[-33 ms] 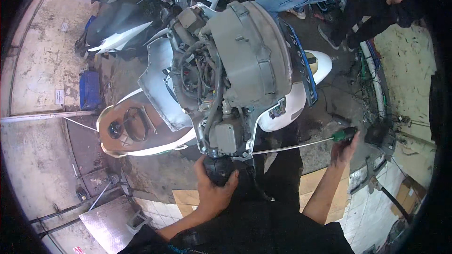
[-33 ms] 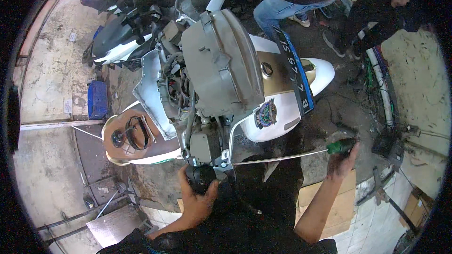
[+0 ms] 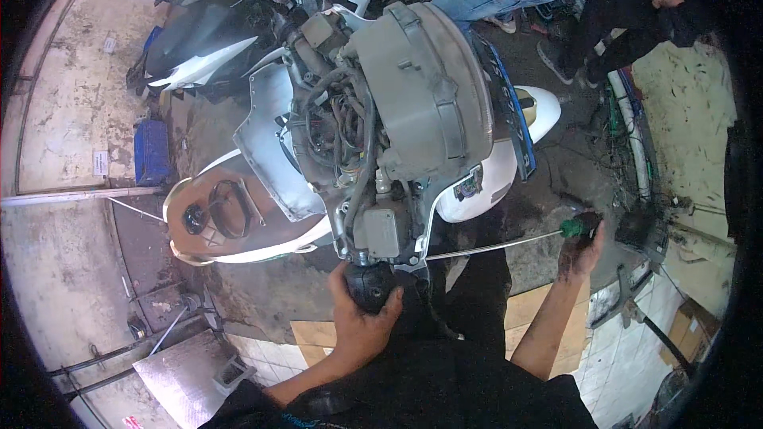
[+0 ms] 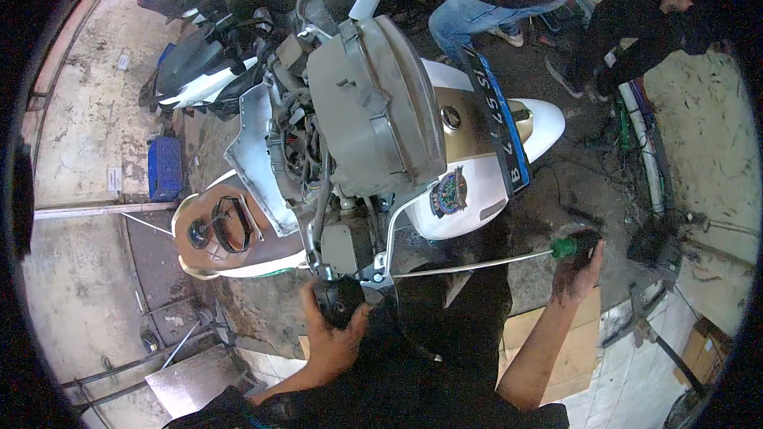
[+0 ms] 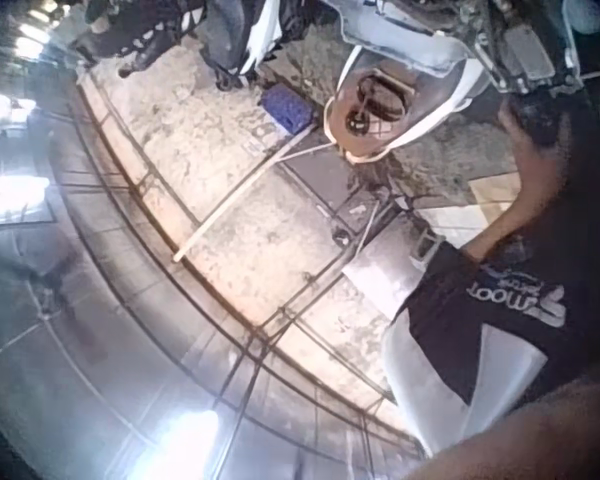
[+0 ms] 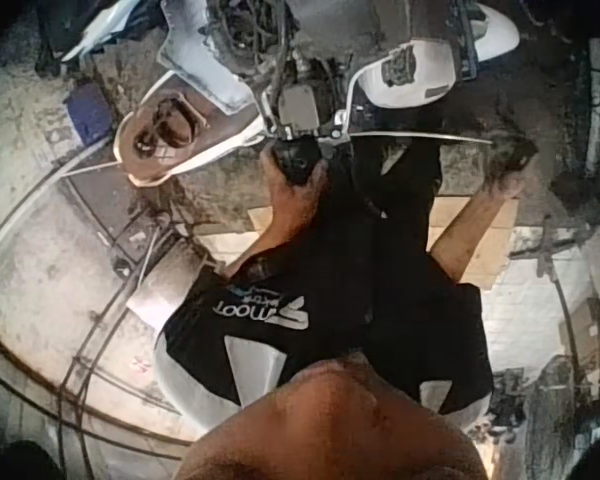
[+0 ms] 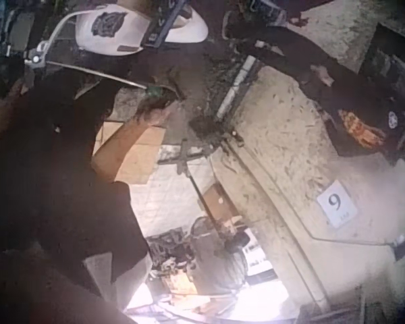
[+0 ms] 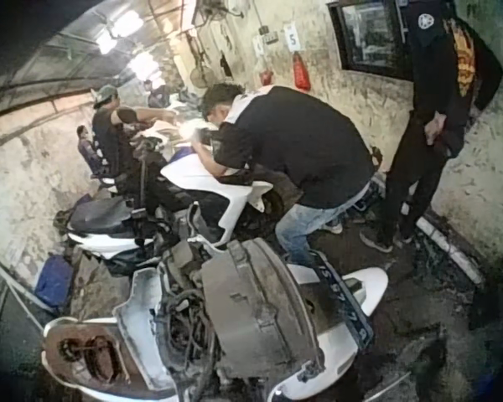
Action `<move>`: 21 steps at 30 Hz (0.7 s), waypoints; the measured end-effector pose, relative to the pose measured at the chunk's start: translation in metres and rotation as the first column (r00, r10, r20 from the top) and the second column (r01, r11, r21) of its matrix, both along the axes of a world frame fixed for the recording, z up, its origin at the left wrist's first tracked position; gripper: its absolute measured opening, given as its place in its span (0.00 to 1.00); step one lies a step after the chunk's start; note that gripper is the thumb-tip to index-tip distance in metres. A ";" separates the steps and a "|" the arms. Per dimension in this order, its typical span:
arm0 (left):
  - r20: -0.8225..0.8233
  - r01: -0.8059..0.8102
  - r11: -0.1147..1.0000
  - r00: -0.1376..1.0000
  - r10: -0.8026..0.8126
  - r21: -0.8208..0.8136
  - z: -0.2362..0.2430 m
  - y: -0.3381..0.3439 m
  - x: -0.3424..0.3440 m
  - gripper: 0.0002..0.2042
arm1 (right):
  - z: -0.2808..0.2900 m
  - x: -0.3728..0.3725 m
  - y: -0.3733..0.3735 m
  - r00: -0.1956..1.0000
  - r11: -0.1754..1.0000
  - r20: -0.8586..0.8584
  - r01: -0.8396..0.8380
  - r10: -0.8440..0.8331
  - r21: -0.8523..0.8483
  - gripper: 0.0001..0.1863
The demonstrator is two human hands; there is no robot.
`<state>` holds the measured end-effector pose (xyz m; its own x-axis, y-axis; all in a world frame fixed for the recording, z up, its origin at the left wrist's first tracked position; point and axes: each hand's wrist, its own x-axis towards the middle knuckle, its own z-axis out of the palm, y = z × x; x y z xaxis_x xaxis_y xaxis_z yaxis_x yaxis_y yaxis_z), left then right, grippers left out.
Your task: The person disassembles the front handlebar and dashboard area of a white scooter using a screwdriver and a T-handle wrench to remove screws and fasteners.
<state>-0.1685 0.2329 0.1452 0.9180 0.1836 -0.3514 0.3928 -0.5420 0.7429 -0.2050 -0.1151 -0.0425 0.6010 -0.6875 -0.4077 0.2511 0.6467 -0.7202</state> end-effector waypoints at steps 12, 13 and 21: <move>-0.011 -0.007 1.000 1.000 0.007 0.004 -0.006 0.003 -0.003 0.31 | -0.002 0.009 0.006 1.000 1.000 0.003 0.006 -0.006 0.025 0.20; 0.005 -0.002 1.000 1.000 0.002 -0.011 -0.004 0.001 -0.002 0.31 | 0.001 0.012 0.008 1.000 1.000 0.000 0.019 -0.019 0.004 0.20; 0.035 -0.020 0.998 0.999 0.022 -0.059 -0.012 0.003 -0.006 0.31 | 0.003 0.009 0.005 0.994 0.999 0.102 -0.048 0.047 0.013 0.19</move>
